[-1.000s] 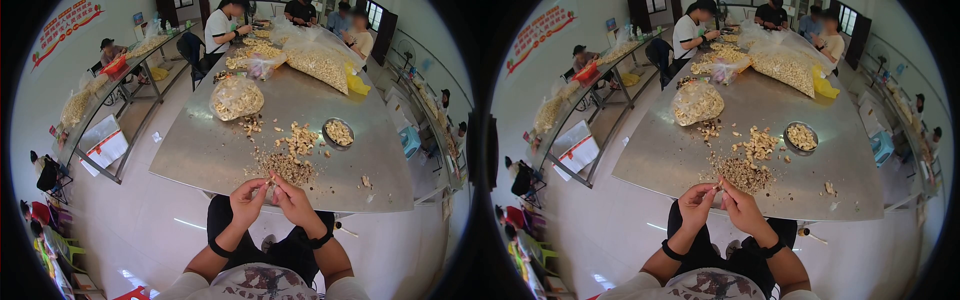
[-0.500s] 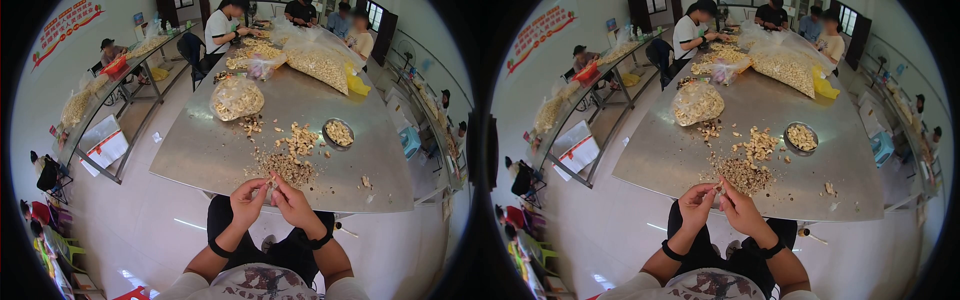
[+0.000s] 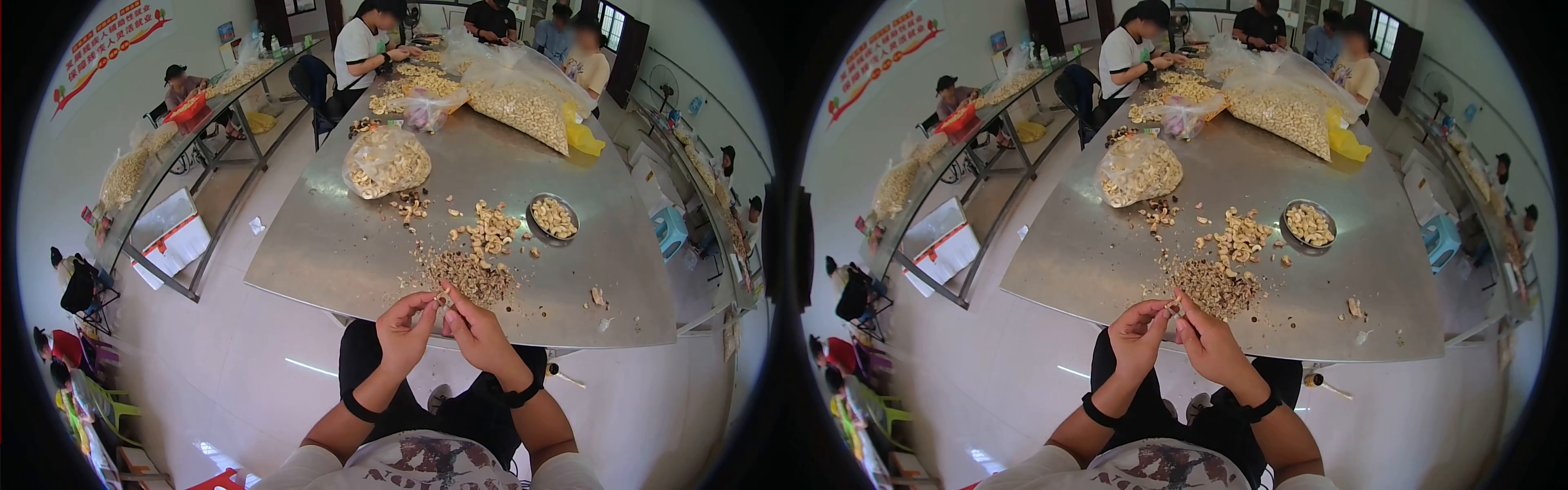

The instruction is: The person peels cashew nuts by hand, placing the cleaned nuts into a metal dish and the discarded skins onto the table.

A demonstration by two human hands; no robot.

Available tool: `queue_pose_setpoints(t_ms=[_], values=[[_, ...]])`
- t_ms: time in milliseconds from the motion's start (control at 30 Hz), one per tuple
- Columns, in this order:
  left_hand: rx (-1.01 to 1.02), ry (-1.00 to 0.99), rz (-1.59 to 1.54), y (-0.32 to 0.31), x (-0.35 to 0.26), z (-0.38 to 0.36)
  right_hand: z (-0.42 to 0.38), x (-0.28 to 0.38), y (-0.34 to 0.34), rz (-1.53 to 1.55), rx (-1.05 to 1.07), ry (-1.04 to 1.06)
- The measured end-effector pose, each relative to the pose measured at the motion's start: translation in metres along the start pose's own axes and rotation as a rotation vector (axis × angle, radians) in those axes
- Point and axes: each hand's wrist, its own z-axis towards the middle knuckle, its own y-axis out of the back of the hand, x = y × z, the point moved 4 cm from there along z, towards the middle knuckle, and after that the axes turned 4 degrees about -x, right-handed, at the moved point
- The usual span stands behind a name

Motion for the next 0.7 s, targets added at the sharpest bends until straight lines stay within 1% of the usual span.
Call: queue_pose_setpoints(t_ms=[333,433,700], values=[[-0.049,0.063,-0.019,-0.0001,0.0009,-0.0008,0.0024,0.0047,-0.0009,-0.02,-0.03,0.026],[-0.067,0.021,-0.005,-0.0009,-0.0003,-0.0007,0.003,0.0039,-0.0016,-0.02,-0.033,0.033],[-0.074,-0.005,-0.02,-0.0008,-0.0025,-0.0001,0.0047,0.0013,-0.0049,0.01,-0.031,0.042]])
